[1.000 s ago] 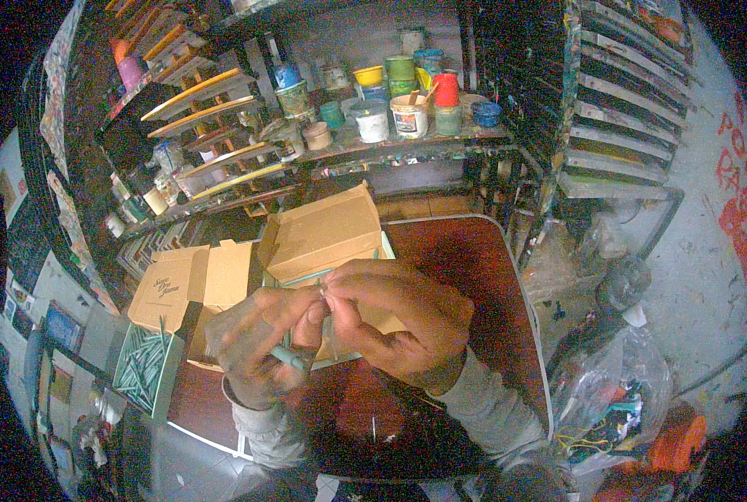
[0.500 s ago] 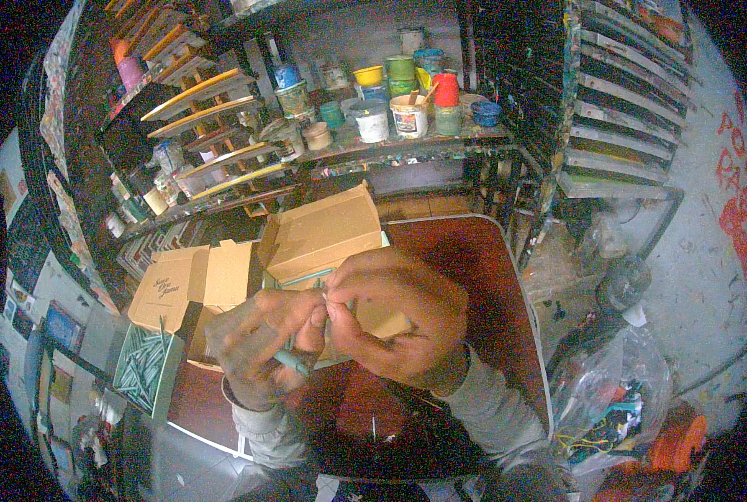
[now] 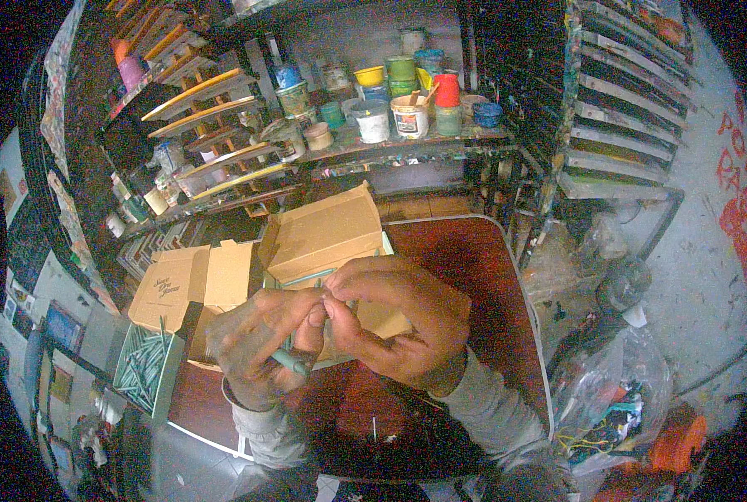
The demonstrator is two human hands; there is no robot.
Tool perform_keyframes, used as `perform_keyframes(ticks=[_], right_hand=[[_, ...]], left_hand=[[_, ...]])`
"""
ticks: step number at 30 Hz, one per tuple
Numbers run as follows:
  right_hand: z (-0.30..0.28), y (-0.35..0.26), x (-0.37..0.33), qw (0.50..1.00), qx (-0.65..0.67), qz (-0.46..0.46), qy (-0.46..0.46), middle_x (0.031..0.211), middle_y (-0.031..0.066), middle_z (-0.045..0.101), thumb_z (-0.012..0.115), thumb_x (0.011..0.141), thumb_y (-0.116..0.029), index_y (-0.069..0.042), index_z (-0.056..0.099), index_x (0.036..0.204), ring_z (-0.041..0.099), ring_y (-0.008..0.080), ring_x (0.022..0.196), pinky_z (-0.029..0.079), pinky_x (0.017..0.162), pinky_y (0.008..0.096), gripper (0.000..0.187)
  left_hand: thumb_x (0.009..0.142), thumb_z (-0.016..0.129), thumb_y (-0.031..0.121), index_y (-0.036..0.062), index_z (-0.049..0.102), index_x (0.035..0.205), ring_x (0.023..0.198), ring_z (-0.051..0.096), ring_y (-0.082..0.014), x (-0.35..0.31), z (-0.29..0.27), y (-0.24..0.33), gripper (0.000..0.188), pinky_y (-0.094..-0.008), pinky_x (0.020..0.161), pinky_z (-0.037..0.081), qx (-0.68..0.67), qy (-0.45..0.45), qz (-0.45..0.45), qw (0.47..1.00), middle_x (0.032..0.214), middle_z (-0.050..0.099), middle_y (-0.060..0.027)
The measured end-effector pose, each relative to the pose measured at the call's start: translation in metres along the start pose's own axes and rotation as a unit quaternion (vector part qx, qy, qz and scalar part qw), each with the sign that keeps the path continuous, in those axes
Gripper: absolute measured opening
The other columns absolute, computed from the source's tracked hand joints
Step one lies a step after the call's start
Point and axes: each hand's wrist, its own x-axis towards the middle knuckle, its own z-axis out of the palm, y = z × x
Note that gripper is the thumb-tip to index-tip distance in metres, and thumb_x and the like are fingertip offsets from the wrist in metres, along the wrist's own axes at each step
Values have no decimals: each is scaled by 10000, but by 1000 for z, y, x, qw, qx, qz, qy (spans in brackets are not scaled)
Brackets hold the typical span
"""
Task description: The person attaches small white plastic components to the ends of green sticks, picking items one by one from cardboard boxes on the table.
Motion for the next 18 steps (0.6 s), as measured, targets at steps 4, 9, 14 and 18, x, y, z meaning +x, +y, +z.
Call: perform_keyframes(ticks=[4,9,14,18], right_hand=[[0,0,0,1000,-12,-10,-7,948,131,729,787,751,43,-30,684,965,728,254,877,595,785,351,248],[-2,1,1,999,-19,-21,-17,954,133,725,786,751,44,-31,689,958,724,259,882,594,788,356,241],[-4,-1,3,999,-25,-19,-32,955,136,723,785,746,38,-33,692,963,721,263,885,588,790,360,246],[-9,-3,6,998,23,36,-45,928,127,705,775,742,34,-37,680,935,706,251,868,571,781,351,226]], left_hand=[[794,756,75,20,753,930,621,691,-225,2,2,2,147,-305,533,518,8,17,2,1000,779,711,-120],[768,774,59,18,754,910,613,689,-222,3,2,3,149,-302,524,510,8,22,-1,1000,777,712,-122],[742,790,58,26,758,895,611,689,-219,2,1,2,160,-300,518,508,16,14,1,1000,776,715,-117],[751,780,72,43,759,876,605,688,-210,2,2,2,130,-295,509,507,10,5,6,1000,783,721,-102]])
